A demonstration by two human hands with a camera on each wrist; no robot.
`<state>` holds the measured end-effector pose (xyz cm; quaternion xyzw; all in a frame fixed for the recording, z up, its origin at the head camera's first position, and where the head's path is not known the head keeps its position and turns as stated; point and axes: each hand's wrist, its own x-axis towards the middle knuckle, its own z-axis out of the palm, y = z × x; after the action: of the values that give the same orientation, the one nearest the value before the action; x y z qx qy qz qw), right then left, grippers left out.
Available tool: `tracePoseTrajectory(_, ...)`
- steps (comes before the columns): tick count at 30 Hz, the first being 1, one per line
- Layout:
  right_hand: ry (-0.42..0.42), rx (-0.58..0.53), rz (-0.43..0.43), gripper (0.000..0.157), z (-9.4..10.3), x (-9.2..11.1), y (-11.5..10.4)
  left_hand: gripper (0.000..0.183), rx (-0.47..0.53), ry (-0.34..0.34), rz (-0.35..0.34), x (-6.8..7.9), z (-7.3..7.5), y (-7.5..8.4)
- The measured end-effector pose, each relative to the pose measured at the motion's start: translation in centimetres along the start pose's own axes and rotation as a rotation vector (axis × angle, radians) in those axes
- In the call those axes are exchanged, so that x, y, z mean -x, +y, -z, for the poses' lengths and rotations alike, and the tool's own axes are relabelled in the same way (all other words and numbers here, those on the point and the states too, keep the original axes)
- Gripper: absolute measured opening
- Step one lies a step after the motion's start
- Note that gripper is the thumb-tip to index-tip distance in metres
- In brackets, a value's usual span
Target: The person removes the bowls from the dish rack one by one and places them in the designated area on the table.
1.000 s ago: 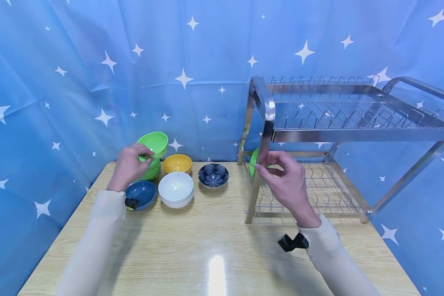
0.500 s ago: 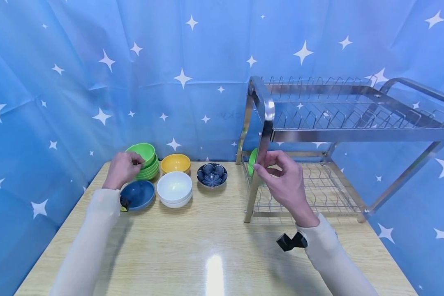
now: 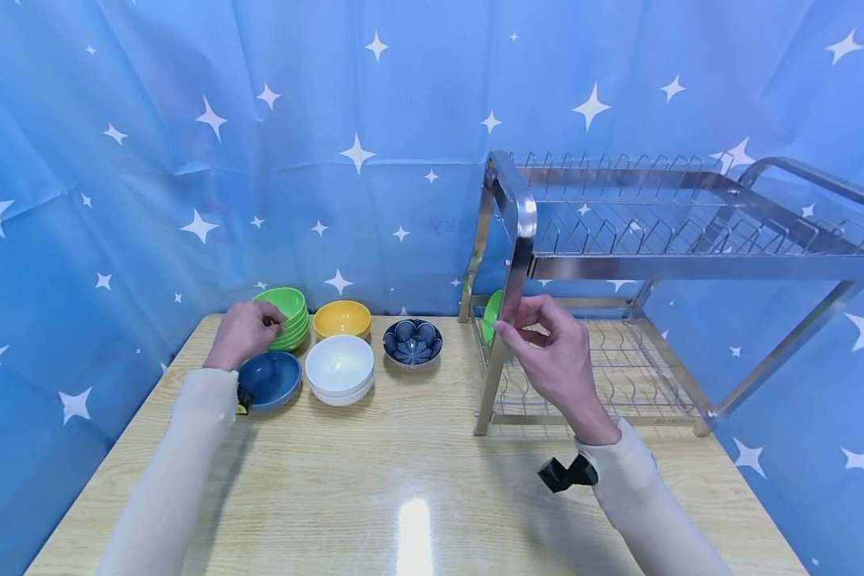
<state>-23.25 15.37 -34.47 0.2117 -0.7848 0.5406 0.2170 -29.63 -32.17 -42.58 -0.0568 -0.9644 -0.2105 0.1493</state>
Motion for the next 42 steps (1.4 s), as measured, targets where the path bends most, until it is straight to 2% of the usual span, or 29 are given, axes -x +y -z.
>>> tracePoseTrajectory(7, -0.005, -0.002, -0.005, 0.019, -0.1, 0.0, 0.0, 0.028, 0.021, -0.085, 0.025, 0.2, 0.2, 0.3)
tracePoseTrajectory(13, -0.012, 0.001, -0.005, 0.019, -0.1, 0.0, 0.0, 0.044, 0.092, -0.107, 0.063, 0.1, 0.6, 1.6)
tracePoseTrajectory(22, -0.006, -0.001, 0.007, 0.019, -0.1, 0.0, 0.1, 0.057, 0.215, -0.048, 0.005, -0.6, 0.9, 5.4)
tracePoseTrajectory(27, -0.005, 0.008, 0.009, 0.019, 0.0, 0.0, 0.2, 0.058, 0.345, -0.018, -0.005, -0.6, 0.6, 8.2)
tracePoseTrajectory(33, 0.002, 0.026, 0.008, 0.020, -0.1, 0.1, 0.3, 0.060, 0.447, -0.008, -0.042, -0.1, -0.7, 11.6)
tracePoseTrajectory(42, 0.023, 0.005, 0.008, 0.019, -0.3, 0.3, 0.4, 0.053, 0.531, 0.011, -0.147, 1.6, -4.5, 16.0)
